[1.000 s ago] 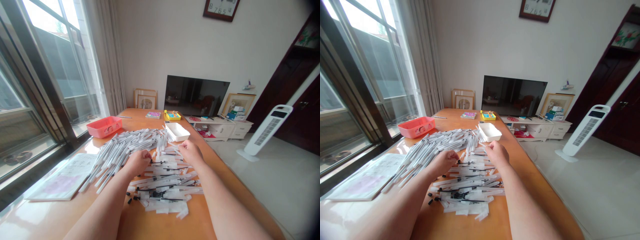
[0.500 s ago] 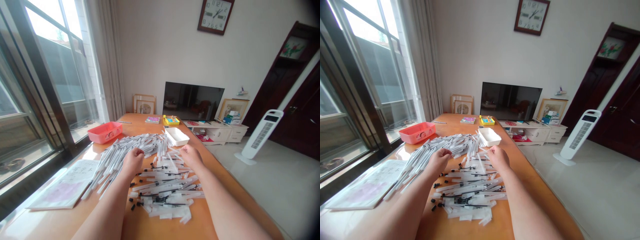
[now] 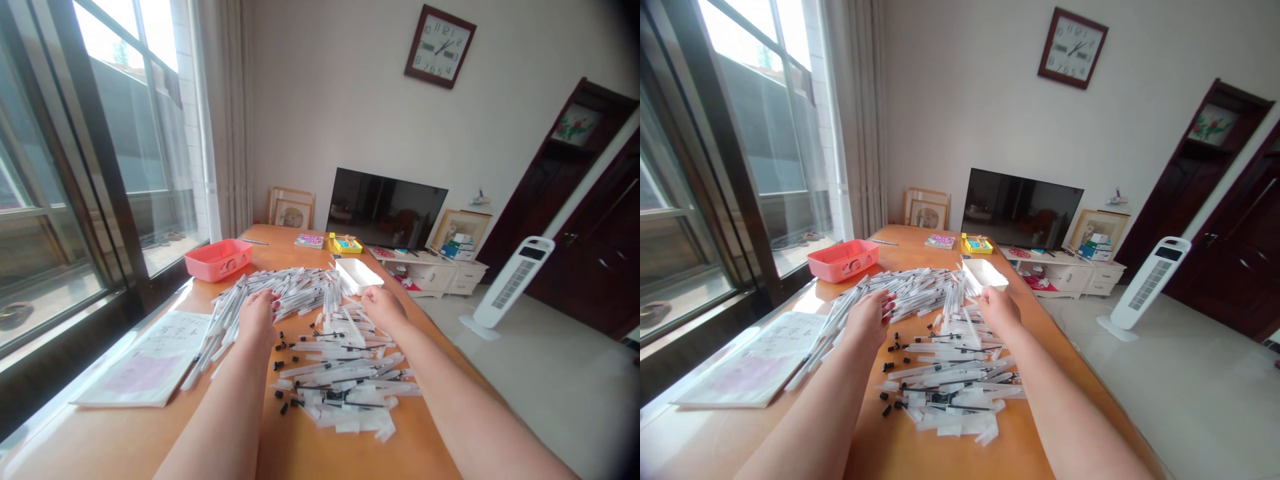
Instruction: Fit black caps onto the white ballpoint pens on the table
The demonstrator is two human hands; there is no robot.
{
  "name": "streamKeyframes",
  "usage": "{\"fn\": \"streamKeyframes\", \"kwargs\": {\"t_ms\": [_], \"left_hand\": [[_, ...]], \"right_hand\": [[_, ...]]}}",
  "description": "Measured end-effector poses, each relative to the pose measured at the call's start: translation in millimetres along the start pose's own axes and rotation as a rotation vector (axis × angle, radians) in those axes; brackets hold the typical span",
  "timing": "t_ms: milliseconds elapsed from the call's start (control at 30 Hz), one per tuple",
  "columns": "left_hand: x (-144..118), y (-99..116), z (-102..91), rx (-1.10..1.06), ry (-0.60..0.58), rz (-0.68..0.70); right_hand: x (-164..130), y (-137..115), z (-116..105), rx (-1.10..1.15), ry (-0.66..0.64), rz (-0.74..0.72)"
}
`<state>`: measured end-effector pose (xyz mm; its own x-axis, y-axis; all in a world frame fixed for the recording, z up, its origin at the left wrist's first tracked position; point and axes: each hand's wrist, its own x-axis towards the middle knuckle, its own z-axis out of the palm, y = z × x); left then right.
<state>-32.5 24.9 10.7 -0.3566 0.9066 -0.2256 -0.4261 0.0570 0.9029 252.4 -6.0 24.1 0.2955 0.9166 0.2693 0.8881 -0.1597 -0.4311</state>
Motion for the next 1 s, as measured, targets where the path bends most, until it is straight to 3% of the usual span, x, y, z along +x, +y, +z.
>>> {"fn": "streamKeyframes", "kwargs": {"t_ms": [200, 467, 700, 1000], "left_hand": [[-4, 4, 1.0, -0.062, 0.011, -0.047], [-4, 4, -0.3, -0.082, 0.005, -0.062], [-3, 0, 1.3, -0.049, 0.01, -0.054], [-5, -3, 3.2, -0.003, -0.017, -0.046]], "right_hand": [[5, -4, 15, -0.07, -0.146, 0.015], [31, -39, 40, -0.164, -0.261, 0.076], [48, -57, 60, -0.217, -0.306, 0.116], [52, -59, 79, -0.061, -0.262, 0.065]]}}
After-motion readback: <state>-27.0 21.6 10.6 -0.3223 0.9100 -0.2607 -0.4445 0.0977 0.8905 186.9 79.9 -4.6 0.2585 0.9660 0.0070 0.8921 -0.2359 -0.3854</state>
